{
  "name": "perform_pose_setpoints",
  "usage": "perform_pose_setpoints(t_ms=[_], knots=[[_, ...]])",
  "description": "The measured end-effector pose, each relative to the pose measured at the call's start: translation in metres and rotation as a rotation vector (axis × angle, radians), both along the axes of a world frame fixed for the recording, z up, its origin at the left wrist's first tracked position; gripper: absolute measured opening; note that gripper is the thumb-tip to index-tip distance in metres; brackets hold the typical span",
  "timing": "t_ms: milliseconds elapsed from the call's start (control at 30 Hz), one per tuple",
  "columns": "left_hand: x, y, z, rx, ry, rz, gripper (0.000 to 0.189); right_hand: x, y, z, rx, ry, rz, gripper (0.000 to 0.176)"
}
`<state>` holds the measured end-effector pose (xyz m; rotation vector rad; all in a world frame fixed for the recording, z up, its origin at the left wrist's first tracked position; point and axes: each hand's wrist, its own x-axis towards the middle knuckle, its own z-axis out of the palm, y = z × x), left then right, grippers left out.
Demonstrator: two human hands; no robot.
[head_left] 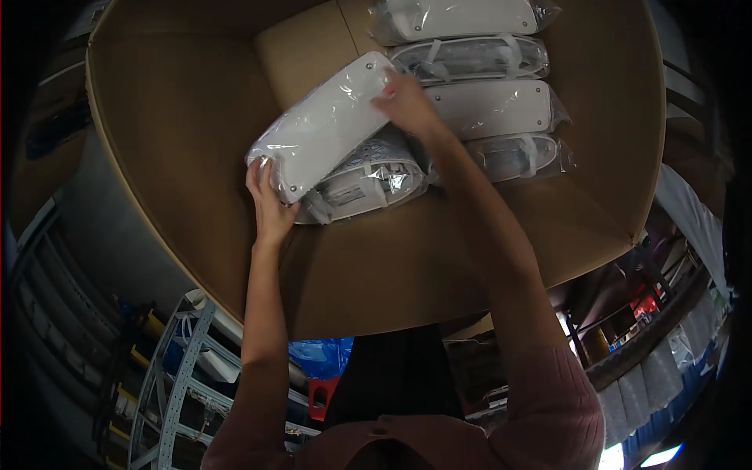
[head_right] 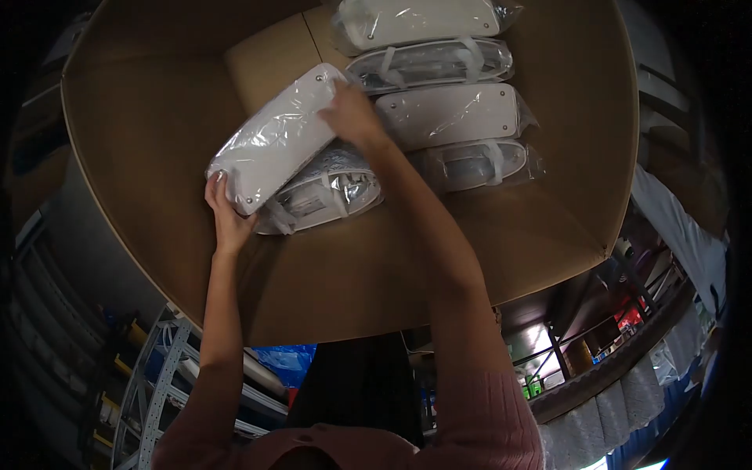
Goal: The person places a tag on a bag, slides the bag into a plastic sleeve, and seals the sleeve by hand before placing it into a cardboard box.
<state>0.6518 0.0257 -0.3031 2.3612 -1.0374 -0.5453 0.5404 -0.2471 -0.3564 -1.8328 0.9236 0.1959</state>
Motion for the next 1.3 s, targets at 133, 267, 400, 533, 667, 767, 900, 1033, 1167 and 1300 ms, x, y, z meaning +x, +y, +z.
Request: perform_pose_setpoints(t_ms=[133,267,400,533,667,767,900,1033,1167,1300], knots=[[-0.001,0.026,-0.063,0.260,0.068,0.050,0.078,-0.017,0.121,-0.046,0.009,0.299,0.457,0.045],[0.033,-0.034,-0.050,0.901,-0.087,0.078,0.065,-0.009,0.102,-0.030,0.114,0.091,0.220,0.040],[0.049,-0.117,-0.055,0.180,-0.292,-0.067,0.097,-0.017,0.066,-0.005,-0.280,0.370,0.293,0.047],[0.076,-0.179,-0.101,0.444,0.085,-0.174,0.108,-0.059,0.073,-0.056,-0.017,0.426,0.379,0.049],[0.079,-0.168,-0.121,0.483,0.516,-0.324,0.093,-0.077,0.076,-0.057,0.103,0.428,0.424,0.037],[0.062,-0.150,-0.120,0.394,0.888,-0.429,0.083,-0.074,0.068,-0.063,0.143,0.415,0.549,0.033],[0.045,-0.144,-0.118,0.403,0.722,-0.606,0.079,-0.085,0.071,-0.067,0.163,0.463,0.588,0.031],[0.065,-0.140,-0.136,0.389,0.613,-0.514,0.083,-0.086,0.076,-0.057,0.019,0.412,0.266,0.025],[0.037,-0.140,-0.107,0.824,-0.100,-0.495,0.092,-0.090,0.069,0.005,-0.077,0.203,0.542,0.018],[0.001,-0.101,-0.088,0.866,-0.072,-0.217,0.087,-0.110,0.037,0.133,-0.122,0.061,0.320,0.015]])
